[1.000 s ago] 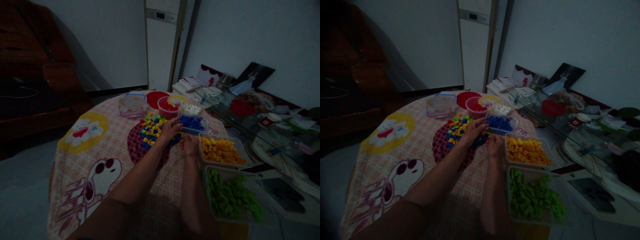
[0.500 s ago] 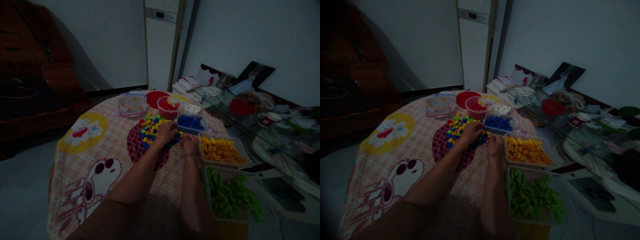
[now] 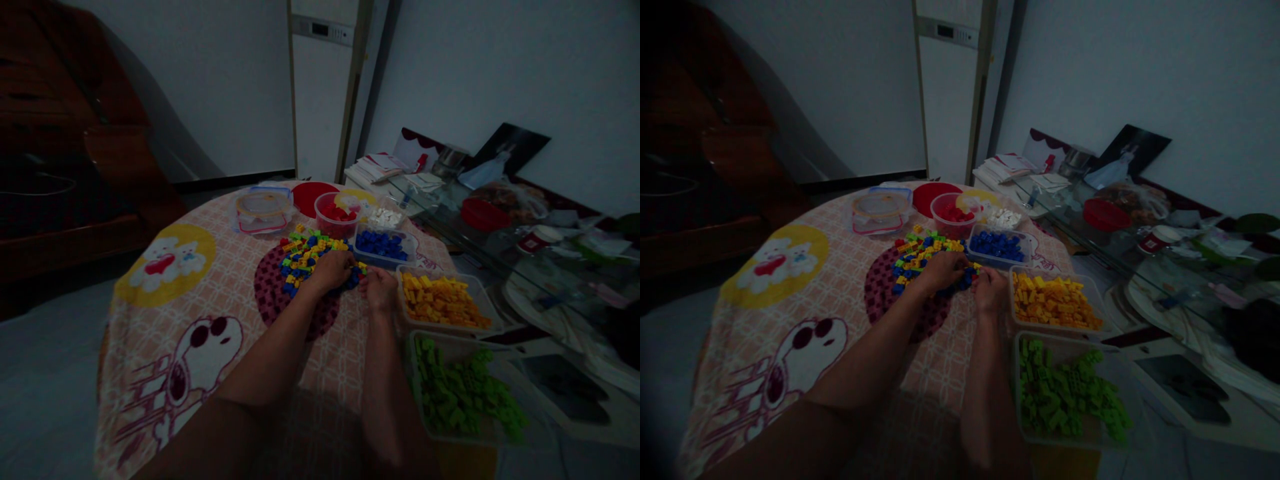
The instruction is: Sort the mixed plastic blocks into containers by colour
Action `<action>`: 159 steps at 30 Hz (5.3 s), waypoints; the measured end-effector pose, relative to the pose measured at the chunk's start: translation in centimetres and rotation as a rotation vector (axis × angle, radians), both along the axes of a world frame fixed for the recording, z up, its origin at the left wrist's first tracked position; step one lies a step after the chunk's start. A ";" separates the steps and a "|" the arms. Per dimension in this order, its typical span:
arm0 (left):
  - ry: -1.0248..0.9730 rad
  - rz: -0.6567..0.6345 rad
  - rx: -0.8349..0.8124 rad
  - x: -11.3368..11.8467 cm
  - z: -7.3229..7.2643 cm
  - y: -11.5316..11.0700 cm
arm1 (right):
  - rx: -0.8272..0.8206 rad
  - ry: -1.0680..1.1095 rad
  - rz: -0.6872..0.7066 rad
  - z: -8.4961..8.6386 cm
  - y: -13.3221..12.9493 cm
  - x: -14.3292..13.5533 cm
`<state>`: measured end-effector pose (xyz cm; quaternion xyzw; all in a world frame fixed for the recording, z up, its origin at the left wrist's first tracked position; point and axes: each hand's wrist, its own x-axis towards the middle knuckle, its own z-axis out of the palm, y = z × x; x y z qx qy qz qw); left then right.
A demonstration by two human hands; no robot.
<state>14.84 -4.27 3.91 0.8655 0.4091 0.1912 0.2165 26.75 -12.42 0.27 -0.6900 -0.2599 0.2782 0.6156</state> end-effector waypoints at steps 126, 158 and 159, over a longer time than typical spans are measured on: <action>0.394 -0.040 0.006 -1.1 3.4 -1.1 | -0.013 0.017 0.000 0.3 0.1 -0.1; -0.092 -0.166 -0.131 -0.6 1.1 -0.1 | -0.002 0.004 0.006 0.2 0.1 0.0; -0.145 -0.156 -0.150 -0.7 1.0 0.2 | -0.002 0.006 0.005 0.3 0.1 0.0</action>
